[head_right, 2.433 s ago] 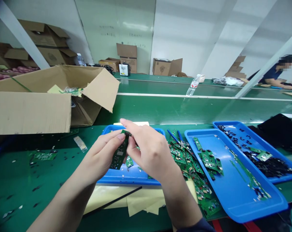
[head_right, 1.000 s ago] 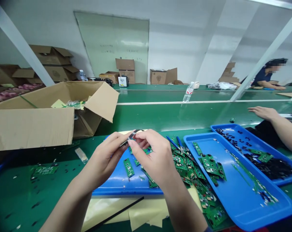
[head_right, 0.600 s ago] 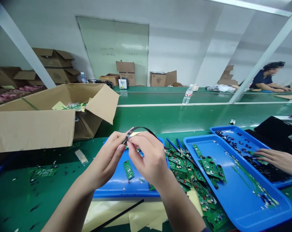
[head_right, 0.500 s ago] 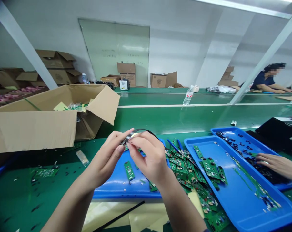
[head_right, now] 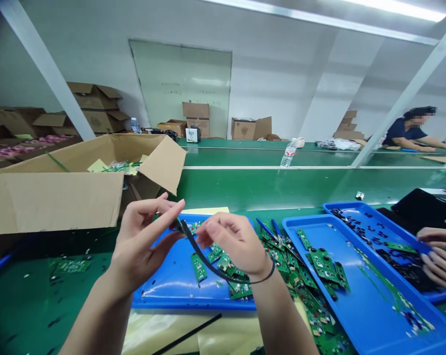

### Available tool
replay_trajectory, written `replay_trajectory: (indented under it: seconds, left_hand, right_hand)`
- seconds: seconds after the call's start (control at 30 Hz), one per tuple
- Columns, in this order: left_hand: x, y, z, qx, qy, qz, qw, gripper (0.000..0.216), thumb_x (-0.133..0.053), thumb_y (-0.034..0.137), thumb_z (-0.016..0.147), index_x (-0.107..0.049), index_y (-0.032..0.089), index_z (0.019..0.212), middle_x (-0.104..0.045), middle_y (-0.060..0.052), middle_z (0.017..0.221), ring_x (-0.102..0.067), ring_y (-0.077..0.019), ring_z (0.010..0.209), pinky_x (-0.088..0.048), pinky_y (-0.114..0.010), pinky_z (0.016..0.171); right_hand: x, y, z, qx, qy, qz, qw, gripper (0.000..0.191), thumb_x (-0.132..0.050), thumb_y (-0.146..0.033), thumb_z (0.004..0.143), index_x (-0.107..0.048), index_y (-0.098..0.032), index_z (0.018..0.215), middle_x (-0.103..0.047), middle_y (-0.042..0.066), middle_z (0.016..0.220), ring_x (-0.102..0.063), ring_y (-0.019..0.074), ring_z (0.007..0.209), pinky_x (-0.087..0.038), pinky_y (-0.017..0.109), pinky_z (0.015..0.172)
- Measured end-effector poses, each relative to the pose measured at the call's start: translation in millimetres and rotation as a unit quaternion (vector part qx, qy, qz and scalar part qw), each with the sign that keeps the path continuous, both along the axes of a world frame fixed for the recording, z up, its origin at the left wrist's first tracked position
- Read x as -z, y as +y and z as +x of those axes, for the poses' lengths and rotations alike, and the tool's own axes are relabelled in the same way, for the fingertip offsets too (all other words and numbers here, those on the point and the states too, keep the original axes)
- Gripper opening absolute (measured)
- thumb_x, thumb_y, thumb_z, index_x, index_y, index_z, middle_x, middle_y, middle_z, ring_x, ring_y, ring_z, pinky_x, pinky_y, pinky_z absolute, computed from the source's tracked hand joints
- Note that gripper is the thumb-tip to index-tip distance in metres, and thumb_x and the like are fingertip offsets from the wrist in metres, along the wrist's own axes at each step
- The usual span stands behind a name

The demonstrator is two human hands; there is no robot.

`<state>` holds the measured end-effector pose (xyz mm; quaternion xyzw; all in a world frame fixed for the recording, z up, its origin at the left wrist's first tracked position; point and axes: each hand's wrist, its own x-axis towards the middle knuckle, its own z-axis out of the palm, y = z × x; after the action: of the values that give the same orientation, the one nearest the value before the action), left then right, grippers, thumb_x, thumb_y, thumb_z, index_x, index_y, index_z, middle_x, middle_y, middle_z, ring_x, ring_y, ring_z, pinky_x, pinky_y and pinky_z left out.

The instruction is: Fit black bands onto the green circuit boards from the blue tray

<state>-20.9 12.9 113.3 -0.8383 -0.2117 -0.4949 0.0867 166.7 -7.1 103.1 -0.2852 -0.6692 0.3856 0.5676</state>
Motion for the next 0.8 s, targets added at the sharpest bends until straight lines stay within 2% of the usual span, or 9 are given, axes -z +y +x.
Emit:
replay_trajectory:
  seconds: [0.03, 0.13, 0.2, 0.3, 0.4, 0.5, 0.6, 0.7, 0.8]
  left_hand:
    - [1.0, 0.8, -0.3, -0.007, 0.003, 0.005, 1.0, 0.062, -0.057, 0.01, 0.086, -0.038, 0.033, 0.14, -0.046, -0.004, 0.103, -0.054, -0.0181, 0.099, -0.044, -0.047, 0.102]
    - [3.8, 3.1, -0.9, -0.019, 0.002, 0.01, 1.0, 0.059, -0.06, 0.011, 0.084, -0.043, 0.031, 0.136, -0.049, -0.005, 0.104, -0.055, -0.0189, 0.099, -0.045, -0.047, 0.102]
    - [4.1, 3.3, -0.5, -0.019, -0.007, 0.006, 1.0, 0.056, -0.061, 0.011, 0.083, -0.047, 0.03, 0.134, -0.052, -0.005, 0.103, -0.056, -0.0185, 0.097, -0.049, -0.042, 0.097]
    - [1.4, 1.2, 1.5, -0.009, -0.025, -0.02, 0.999, 0.048, -0.061, 0.014, 0.084, -0.053, 0.029, 0.129, -0.055, -0.004, 0.096, -0.058, -0.0161, 0.088, -0.055, -0.029, 0.079]
    - [-2.9, -0.6, 2.8, 0.039, -0.026, -0.067, 0.997, 0.038, -0.061, 0.022, 0.085, -0.058, 0.028, 0.123, -0.056, -0.004, 0.091, -0.058, -0.0141, 0.079, -0.054, -0.024, 0.068]
    - [-4.9, -0.2, 2.2, 0.103, -0.011, -0.112, 0.988, 0.035, -0.059, 0.028, 0.086, -0.059, 0.026, 0.121, -0.056, -0.004, 0.091, -0.059, -0.0141, 0.079, -0.054, -0.025, 0.069]
    - [-3.6, 1.0, 1.7, 0.132, -0.016, -0.149, 0.98, 0.034, -0.061, 0.03, 0.085, -0.06, 0.026, 0.119, -0.056, -0.004, 0.089, -0.058, -0.0138, 0.079, -0.054, -0.025, 0.07]
    - [0.1, 1.3, 4.1, 0.139, -0.043, -0.196, 0.97, 0.035, -0.062, 0.028, 0.084, -0.061, 0.027, 0.119, -0.055, -0.003, 0.089, -0.058, -0.0143, 0.08, -0.055, -0.027, 0.072]
    - [4.8, 0.6, 10.1, 0.152, -0.097, -0.259, 0.949, 0.035, -0.059, 0.028, 0.086, -0.06, 0.027, 0.122, -0.054, -0.005, 0.091, -0.058, -0.0153, 0.083, -0.057, -0.028, 0.072]
  right_hand:
    - [-1.3, -3.3, -2.3, -0.026, -0.007, -0.017, 0.999, 0.029, -0.053, -0.041, 0.088, -0.062, -0.016, 0.075, -0.066, 0.003, 0.065, -0.062, 0.0127, 0.058, -0.053, 0.026, 0.055]
    - [-4.3, -10.5, -8.6, -0.04, 0.005, -0.041, 0.998, 0.022, -0.061, -0.037, 0.083, -0.058, -0.017, 0.072, -0.065, 0.001, 0.066, -0.061, 0.0116, 0.059, -0.052, 0.025, 0.057]
    - [-5.1, -11.6, -11.1, -0.049, 0.026, -0.056, 0.997, 0.021, -0.061, -0.034, 0.083, -0.058, -0.018, 0.07, -0.064, 0.0, 0.064, -0.06, 0.0107, 0.058, -0.052, 0.025, 0.058]
    - [-3.3, -8.6, -12.8, -0.106, 0.064, -0.108, 0.986, 0.025, -0.062, -0.036, 0.082, -0.057, -0.018, 0.066, -0.061, -0.001, 0.058, -0.057, 0.0101, 0.052, -0.05, 0.024, 0.053]
    - [0.6, -3.5, -13.9, -0.189, 0.097, -0.177, 0.961, 0.032, -0.065, -0.042, 0.079, -0.053, -0.018, 0.062, -0.056, -0.004, 0.051, -0.052, 0.0086, 0.042, -0.046, 0.022, 0.045]
    - [2.8, -1.4, -14.5, -0.226, 0.1, -0.201, 0.948, 0.035, -0.066, -0.045, 0.076, -0.052, -0.018, 0.059, -0.053, -0.005, 0.047, -0.049, 0.0077, 0.039, -0.043, 0.021, 0.042]
    - [0.6, -3.9, -13.7, -0.166, 0.07, -0.164, 0.97, 0.032, -0.065, -0.041, 0.079, -0.052, -0.018, 0.059, -0.055, -0.004, 0.048, -0.05, 0.0075, 0.042, -0.044, 0.021, 0.046]
    - [-2.3, -7.7, -13.1, -0.017, 0.024, -0.096, 0.995, 0.025, -0.064, -0.035, 0.079, -0.056, -0.017, 0.064, -0.058, -0.003, 0.053, -0.054, 0.0084, 0.048, -0.046, 0.021, 0.049]
    - [-1.0, -9.0, -14.8, 0.09, 0.002, -0.035, 0.995, 0.014, -0.065, -0.031, 0.079, -0.064, -0.017, 0.077, -0.064, 0.0, 0.063, -0.06, 0.0103, 0.055, -0.051, 0.023, 0.053]
